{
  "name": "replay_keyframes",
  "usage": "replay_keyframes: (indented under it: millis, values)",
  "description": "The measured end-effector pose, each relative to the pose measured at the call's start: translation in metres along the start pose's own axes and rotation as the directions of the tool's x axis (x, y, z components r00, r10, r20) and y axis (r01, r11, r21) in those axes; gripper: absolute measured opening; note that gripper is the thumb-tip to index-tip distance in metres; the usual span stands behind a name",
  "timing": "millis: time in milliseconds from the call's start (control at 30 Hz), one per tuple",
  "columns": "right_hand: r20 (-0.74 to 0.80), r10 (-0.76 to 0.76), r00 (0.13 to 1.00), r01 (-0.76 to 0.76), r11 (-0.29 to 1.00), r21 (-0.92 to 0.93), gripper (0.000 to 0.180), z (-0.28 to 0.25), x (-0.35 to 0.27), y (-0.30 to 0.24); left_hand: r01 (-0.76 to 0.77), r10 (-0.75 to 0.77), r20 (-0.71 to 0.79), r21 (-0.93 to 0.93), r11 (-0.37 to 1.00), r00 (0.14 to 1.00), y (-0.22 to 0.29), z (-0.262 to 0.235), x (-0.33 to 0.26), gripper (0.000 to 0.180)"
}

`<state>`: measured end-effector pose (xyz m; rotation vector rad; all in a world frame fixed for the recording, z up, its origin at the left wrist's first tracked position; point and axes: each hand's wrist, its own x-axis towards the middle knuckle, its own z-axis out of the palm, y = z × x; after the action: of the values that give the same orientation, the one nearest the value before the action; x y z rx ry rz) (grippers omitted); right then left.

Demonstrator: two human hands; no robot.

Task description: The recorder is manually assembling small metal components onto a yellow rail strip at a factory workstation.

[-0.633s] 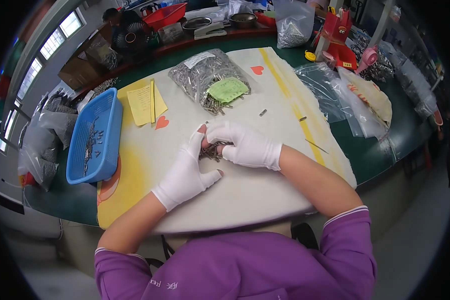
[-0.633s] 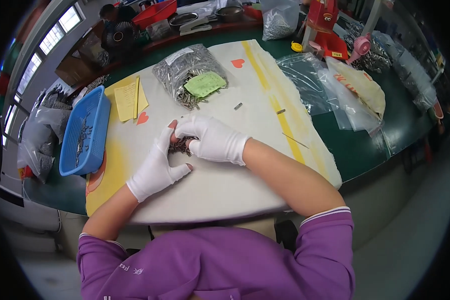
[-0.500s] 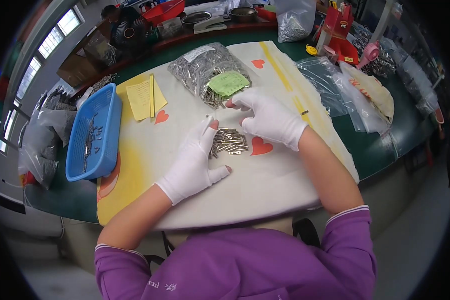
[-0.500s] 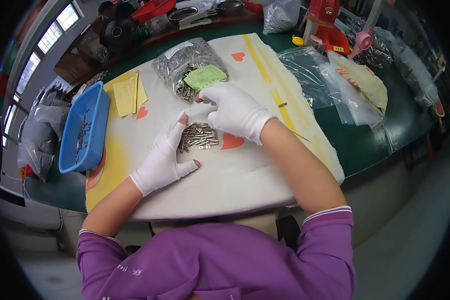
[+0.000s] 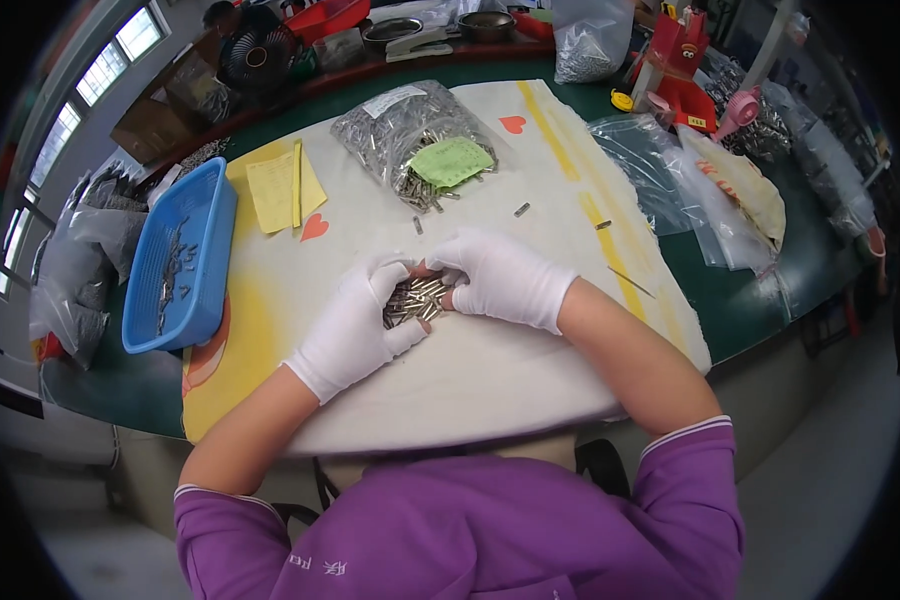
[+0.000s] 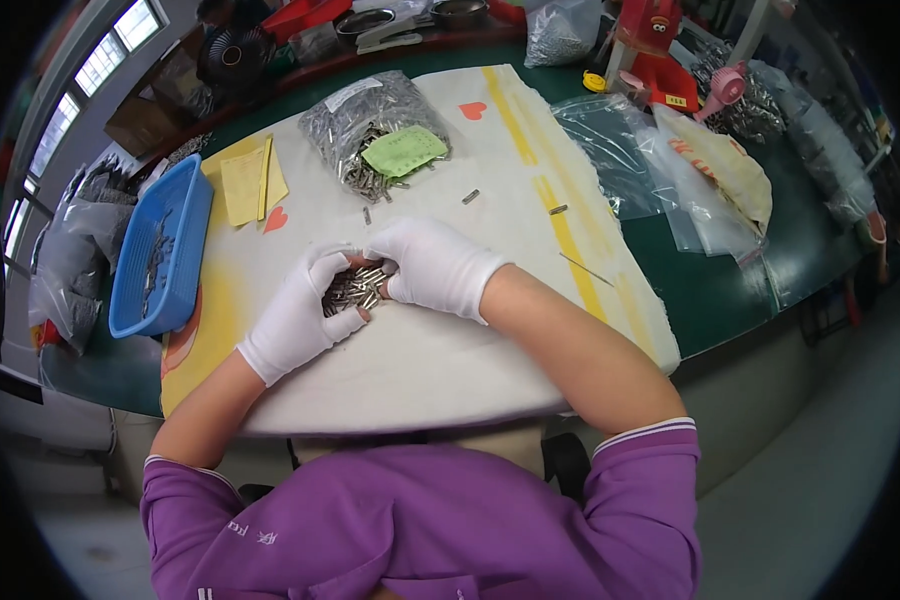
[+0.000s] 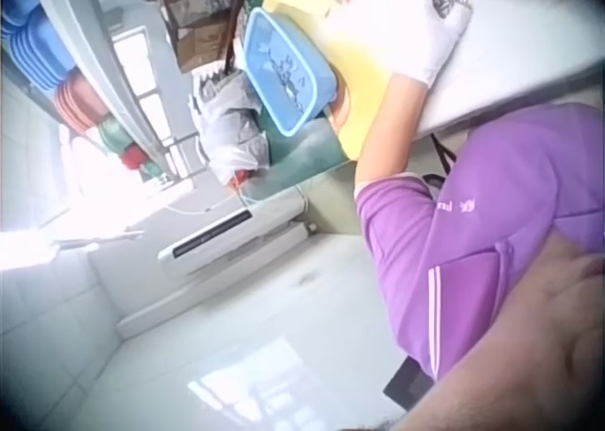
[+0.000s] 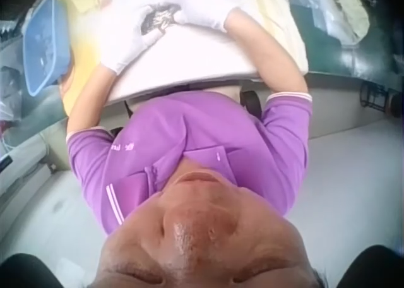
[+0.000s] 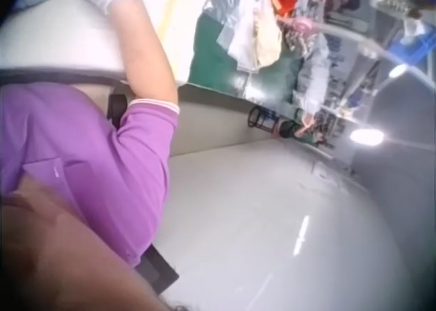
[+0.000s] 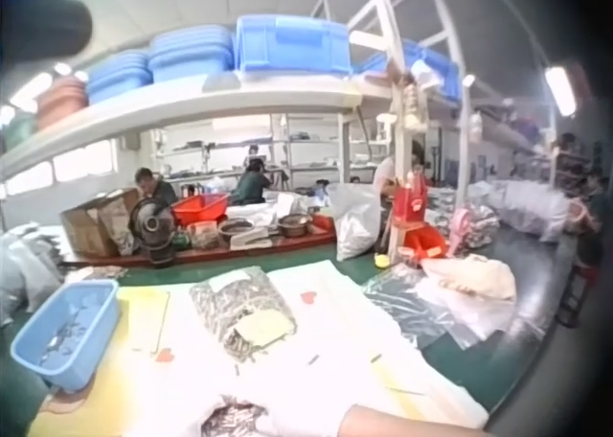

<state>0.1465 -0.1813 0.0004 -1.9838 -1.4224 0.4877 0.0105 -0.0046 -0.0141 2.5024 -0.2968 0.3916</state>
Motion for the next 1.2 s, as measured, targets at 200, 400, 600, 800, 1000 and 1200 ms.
replay_keyframes:
  millis: [200,400,600,800,1000,1200]
  values:
    - [-0.046,0.110,0.993,-0.115,0.984,-0.133,0.050,-0.021,-0.008,-0.025,-0.023,0.031,-0.058,0.129,0.991,0.998,0.010,-0.003,0.005,0.054]
    - [-0.035,0.002,0.999,-0.007,0.990,-0.142,0.043,0.005,0.001,-0.019,-0.031,0.032,-0.006,0.129,0.991,0.999,-0.013,0.001,0.002,0.048]
    - [-0.121,-0.014,0.993,-0.010,0.980,-0.197,0.036,0.017,-0.003,-0.021,0.189,-0.120,-0.344,0.174,0.966,0.931,-0.074,-0.079,0.047,0.058]
    - [-0.114,-0.093,0.989,0.068,0.976,-0.207,0.033,0.025,0.003,-0.013,0.712,-0.712,-0.493,-0.235,0.662,0.500,-0.195,-0.196,0.077,0.077]
    - [-0.069,-0.082,0.994,0.069,0.984,-0.165,0.035,0.015,-0.002,-0.009,0.708,-0.695,-0.471,-0.190,0.681,0.542,-0.215,-0.183,0.087,0.084]
    - [-0.080,-0.176,0.981,0.164,0.976,-0.142,0.030,0.024,0.010,-0.004,0.658,-0.632,-0.507,-0.156,0.736,0.586,-0.237,-0.176,0.074,0.084]
